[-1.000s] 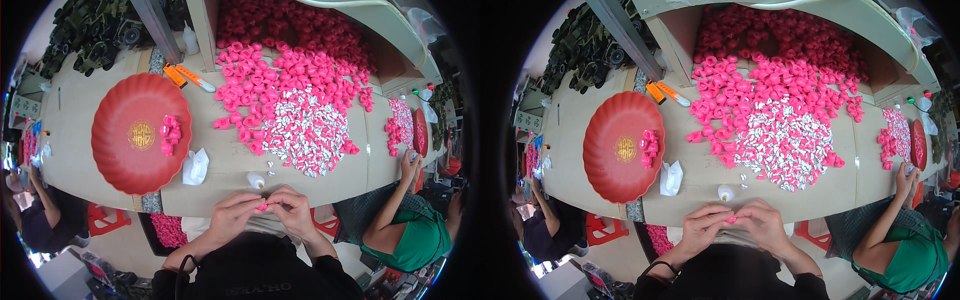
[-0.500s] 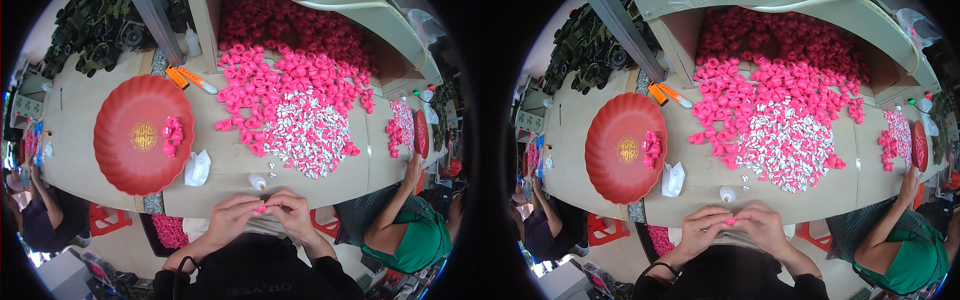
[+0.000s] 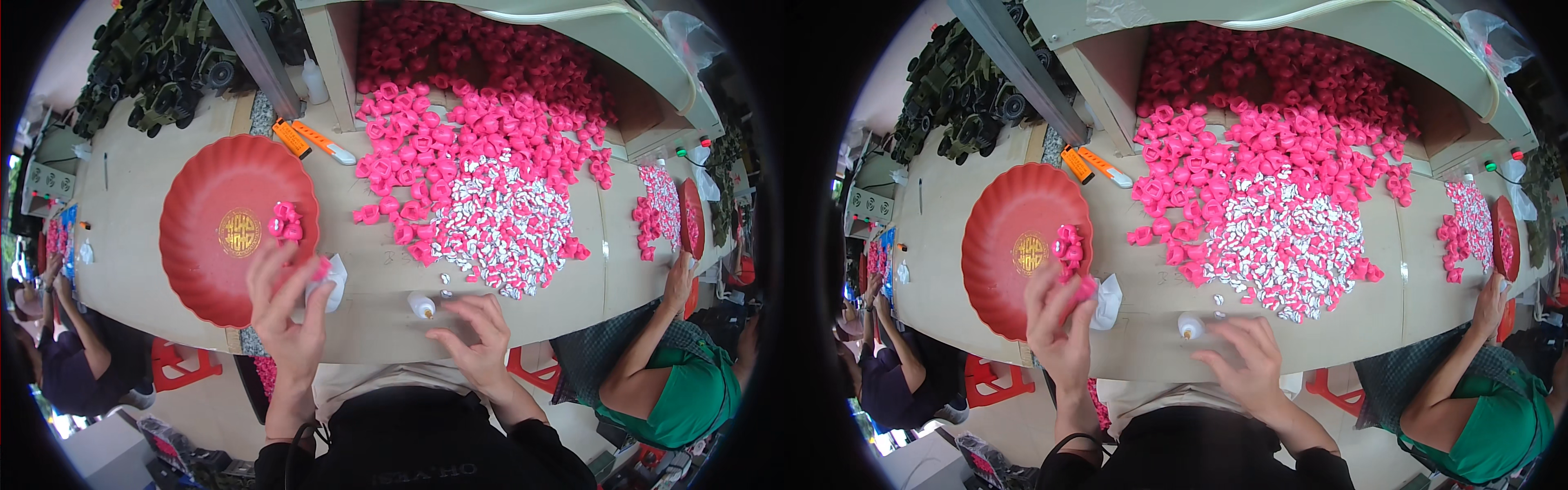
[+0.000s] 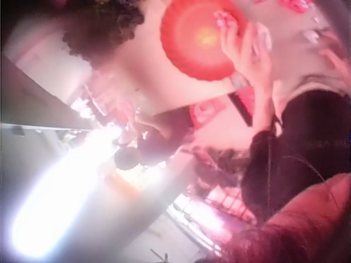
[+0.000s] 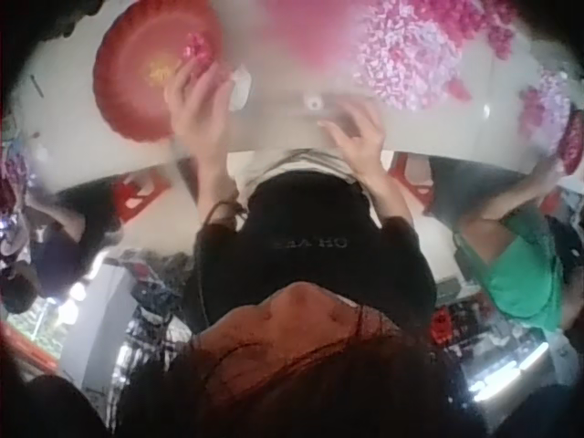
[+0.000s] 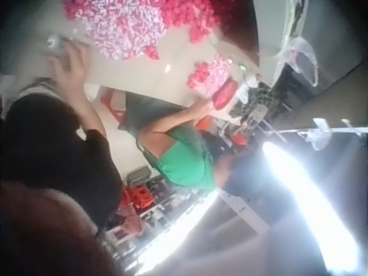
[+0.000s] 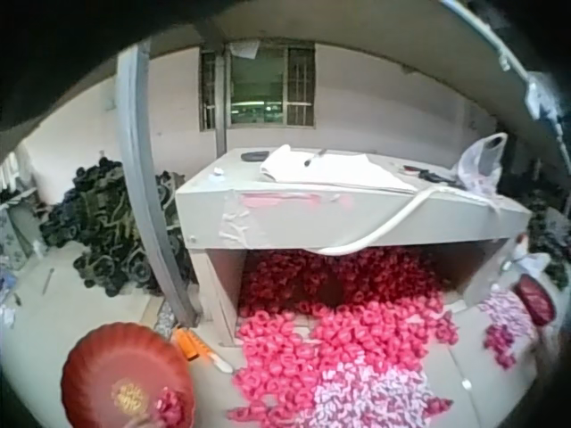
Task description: The person applies glue from a bottle into plastic parts and presses small components into them by hand, placing the assembled pieces into a tray. The person then dumps the tray into a storage bin and resumes assembling the parts.
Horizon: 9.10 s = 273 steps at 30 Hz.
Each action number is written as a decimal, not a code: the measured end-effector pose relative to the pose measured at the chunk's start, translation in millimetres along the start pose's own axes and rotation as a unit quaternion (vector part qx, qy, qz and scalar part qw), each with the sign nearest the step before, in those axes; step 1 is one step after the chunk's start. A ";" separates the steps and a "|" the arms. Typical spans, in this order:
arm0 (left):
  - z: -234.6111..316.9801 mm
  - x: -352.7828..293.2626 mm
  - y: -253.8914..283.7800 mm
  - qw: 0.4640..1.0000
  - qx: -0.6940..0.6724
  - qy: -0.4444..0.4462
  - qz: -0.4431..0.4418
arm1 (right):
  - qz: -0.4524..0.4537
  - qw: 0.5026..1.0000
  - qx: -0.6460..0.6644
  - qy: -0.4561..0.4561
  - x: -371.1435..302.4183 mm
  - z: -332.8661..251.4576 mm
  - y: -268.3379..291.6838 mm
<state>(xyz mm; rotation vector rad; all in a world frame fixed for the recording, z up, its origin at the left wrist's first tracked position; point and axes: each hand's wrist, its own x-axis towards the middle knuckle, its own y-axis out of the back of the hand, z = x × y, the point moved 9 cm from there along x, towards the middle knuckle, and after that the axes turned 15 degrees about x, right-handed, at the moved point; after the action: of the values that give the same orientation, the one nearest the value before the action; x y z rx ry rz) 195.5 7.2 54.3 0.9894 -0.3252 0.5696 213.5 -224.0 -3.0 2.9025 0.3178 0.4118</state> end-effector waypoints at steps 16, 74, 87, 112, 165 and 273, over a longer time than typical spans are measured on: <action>42.8 -18.5 -100.6 0.979 0.103 -0.020 -0.172 | 0.075 0.985 0.153 0.009 -11.4 17.0 20.8; 7.8 -78.9 -81.0 0.926 -0.300 0.120 -0.194 | -0.040 0.998 0.052 -0.004 -6.0 -13.4 13.8; 9.3 -74.9 -76.4 0.938 -0.281 0.100 -0.180 | -0.051 0.998 0.041 -0.007 -4.4 -17.7 14.4; 11.8 -70.2 -71.9 0.953 -0.248 0.078 -0.154 | -0.045 0.998 0.042 -0.018 -3.7 -15.1 16.8; 16.2 -121.6 -94.9 0.764 -0.470 0.274 -0.345 | -0.060 0.981 0.143 -0.119 -3.8 7.5 -4.0; 2.5 -72.2 -66.6 0.952 -0.213 0.096 -0.198 | -0.079 0.995 0.065 -0.017 -6.1 -12.6 1.2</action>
<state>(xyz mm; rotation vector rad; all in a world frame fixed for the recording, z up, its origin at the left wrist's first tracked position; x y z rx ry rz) 176.2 -44.8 -26.8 0.5514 -0.0645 0.2101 204.3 -224.6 7.6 2.9764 0.5850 0.3258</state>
